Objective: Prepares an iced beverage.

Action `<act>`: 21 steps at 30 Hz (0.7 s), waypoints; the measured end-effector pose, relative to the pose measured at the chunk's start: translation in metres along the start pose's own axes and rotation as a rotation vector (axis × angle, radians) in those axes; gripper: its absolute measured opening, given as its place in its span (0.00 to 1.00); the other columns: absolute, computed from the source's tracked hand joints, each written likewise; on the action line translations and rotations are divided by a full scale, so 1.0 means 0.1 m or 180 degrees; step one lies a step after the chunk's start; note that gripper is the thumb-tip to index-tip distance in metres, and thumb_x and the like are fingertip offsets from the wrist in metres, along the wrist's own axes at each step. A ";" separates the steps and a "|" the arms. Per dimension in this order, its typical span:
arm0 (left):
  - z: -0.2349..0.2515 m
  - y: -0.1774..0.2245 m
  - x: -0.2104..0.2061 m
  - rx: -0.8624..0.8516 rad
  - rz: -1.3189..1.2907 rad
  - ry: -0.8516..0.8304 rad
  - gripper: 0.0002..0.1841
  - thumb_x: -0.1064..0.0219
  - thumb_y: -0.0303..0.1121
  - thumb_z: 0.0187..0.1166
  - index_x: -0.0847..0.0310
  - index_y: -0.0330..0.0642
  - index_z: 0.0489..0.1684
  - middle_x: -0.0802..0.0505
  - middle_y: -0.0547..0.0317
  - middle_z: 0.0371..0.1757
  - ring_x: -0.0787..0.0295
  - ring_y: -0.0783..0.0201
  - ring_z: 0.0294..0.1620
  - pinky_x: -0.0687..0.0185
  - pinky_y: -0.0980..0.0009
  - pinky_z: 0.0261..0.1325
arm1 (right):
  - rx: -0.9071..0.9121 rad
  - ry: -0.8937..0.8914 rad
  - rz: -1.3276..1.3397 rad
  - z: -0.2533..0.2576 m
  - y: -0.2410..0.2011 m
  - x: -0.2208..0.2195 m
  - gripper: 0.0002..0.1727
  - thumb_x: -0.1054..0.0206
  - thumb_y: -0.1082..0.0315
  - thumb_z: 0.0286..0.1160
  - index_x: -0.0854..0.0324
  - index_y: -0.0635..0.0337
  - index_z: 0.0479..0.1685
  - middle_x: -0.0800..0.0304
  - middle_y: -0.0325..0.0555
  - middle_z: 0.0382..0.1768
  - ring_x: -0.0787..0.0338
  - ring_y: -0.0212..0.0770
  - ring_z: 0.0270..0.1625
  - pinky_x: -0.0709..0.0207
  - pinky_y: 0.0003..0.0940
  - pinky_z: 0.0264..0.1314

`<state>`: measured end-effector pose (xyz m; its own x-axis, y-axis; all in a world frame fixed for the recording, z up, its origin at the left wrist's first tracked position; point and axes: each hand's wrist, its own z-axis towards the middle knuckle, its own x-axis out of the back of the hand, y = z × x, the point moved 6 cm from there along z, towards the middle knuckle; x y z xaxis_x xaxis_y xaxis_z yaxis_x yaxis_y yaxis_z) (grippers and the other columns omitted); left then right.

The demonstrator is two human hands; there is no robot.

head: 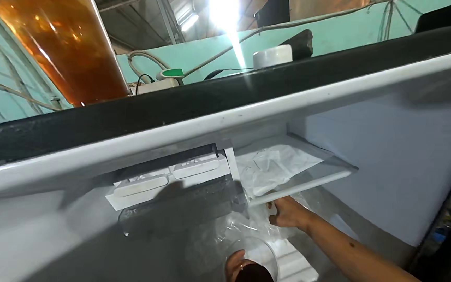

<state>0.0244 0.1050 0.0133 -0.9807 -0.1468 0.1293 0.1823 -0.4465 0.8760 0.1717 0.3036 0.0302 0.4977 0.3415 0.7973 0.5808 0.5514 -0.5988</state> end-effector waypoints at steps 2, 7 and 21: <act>0.01 -0.03 0.01 -0.0027 0.0045 0.0026 0.49 0.17 0.33 0.51 0.42 0.12 0.72 0.14 0.38 0.61 0.17 0.69 0.65 0.23 0.71 0.72 | 0.0055 -0.0103 0.0044 -0.02 0.03 0.01 0.20 0.26 0.72 0.65 0.17 0.73 0.56 0.15 0.68 0.59 0.15 0.64 0.60 0.24 0.61 0.65; 0.02 -0.06 0.00 0.0069 -0.0008 0.0093 0.49 0.16 0.31 0.50 0.42 0.12 0.72 0.13 0.40 0.60 0.16 0.70 0.64 0.22 0.72 0.71 | 0.0189 -0.0020 -0.0130 -0.06 0.04 -0.02 0.19 0.30 0.73 0.73 0.14 0.71 0.63 0.15 0.68 0.66 0.17 0.62 0.72 0.28 0.56 0.78; 0.02 -0.08 -0.02 0.0077 0.0114 0.0070 0.51 0.16 0.30 0.48 0.43 0.11 0.73 0.12 0.38 0.58 0.14 0.68 0.62 0.20 0.70 0.70 | 0.0187 -0.0440 -0.1001 -0.13 -0.11 -0.09 0.16 0.35 0.74 0.76 0.14 0.72 0.59 0.22 0.76 0.68 0.20 0.72 0.71 0.25 0.60 0.74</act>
<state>0.0251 0.1103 0.0069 -0.9717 -0.1819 0.1508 0.2154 -0.4192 0.8820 0.1696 0.2846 0.0282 0.2058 0.2456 0.9473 0.6517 0.6877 -0.3199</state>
